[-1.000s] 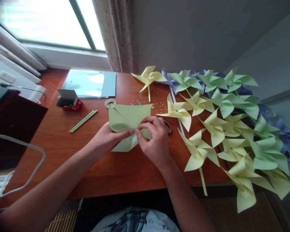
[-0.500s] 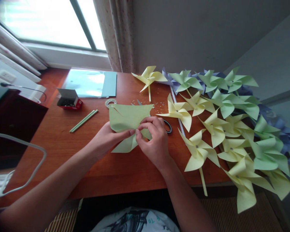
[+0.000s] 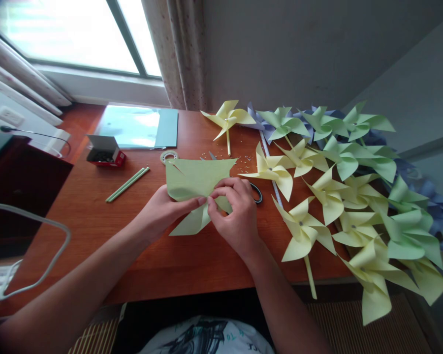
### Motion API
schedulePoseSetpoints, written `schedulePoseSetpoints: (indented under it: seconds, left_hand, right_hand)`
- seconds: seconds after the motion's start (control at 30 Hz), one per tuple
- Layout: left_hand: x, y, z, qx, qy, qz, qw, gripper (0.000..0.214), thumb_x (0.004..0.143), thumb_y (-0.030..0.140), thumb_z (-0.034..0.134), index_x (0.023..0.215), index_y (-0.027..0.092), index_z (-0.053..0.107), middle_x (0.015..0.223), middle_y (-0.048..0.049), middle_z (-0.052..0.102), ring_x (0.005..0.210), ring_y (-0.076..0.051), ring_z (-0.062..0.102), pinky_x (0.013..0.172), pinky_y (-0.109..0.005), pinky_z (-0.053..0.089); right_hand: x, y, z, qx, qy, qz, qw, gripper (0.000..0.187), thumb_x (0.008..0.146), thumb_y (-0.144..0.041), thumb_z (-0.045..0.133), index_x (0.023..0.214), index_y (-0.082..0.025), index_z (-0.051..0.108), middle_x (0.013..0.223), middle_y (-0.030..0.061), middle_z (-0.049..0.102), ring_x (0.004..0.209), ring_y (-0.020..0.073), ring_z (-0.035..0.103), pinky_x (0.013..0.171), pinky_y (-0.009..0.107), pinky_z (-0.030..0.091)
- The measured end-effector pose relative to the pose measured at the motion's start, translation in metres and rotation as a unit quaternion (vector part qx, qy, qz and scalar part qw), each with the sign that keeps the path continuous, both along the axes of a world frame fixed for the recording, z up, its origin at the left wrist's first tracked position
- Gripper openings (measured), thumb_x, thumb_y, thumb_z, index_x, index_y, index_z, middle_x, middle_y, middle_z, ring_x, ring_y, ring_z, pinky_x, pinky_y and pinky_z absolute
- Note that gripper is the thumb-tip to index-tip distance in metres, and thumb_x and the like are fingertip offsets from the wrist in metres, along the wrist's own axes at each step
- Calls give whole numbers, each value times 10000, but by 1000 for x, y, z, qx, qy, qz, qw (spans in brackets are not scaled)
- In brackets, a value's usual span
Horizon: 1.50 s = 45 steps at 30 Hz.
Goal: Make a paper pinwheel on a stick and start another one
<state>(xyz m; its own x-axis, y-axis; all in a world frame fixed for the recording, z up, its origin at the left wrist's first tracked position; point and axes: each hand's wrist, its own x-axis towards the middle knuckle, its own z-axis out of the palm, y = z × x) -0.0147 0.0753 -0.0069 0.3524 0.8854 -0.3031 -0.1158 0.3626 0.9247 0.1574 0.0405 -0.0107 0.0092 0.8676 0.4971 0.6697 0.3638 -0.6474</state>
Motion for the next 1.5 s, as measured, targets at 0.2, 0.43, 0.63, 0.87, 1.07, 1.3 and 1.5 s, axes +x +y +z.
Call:
schedulePoseSetpoints:
  seconds: [0.2,0.43,0.63,0.87,1.07,1.3,1.5]
  left_hand:
    - [-1,1,-1,-4,-3,5,1000,440,642,298,907,1028,123,787,1113,-126,788,1005,-313,723,848,-361,563]
    - [-2,2,-1,10,4,-3,1000,445,651,294,902,1041,114,787,1132,-135,782,1049,-336,713,891,-390,563]
    - [-1,3,0,13,7,2,1000,439,636,310,909,1016,118,797,1098,-124,791,1041,-333,711,920,-412,554]
    - [-1,4,-1,11,9,3,1000,453,609,307,922,1002,116,801,1077,-125,794,1027,-337,714,934,-437,553]
    - [-1,3,0,8,16,9,1000,435,627,301,911,1007,118,801,1047,-109,800,1006,-322,717,913,-408,556]
    - [-1,2,2,4,17,2,1000,454,643,333,902,1043,142,805,1050,-100,802,981,-302,728,868,-370,567]
    - [-1,3,0,3,11,6,1000,435,646,316,898,1025,127,799,1094,-122,792,1006,-324,725,863,-370,565]
  right_hand:
    - [0,0,0,10,2,4,1000,102,842,-147,672,812,-243,651,922,56,655,917,251,617,816,418,536]
    - [1,0,0,4,4,4,1000,97,842,-146,675,817,-238,656,932,61,659,914,249,613,793,413,537]
    - [1,0,-1,7,6,3,1000,97,840,-148,675,815,-241,659,929,59,660,907,249,619,785,415,543]
    - [1,0,-1,5,7,2,1000,96,848,-154,672,820,-245,662,932,60,665,910,249,621,773,413,544]
    - [1,1,0,6,10,2,1000,90,847,-155,679,822,-240,665,933,62,664,905,246,620,783,413,542]
    - [2,1,-2,5,11,1,1000,80,855,-169,678,825,-243,668,938,58,665,919,248,626,806,419,548]
    - [1,-2,0,-11,26,7,1000,59,884,-205,678,856,-257,681,952,55,664,925,246,640,792,404,548]
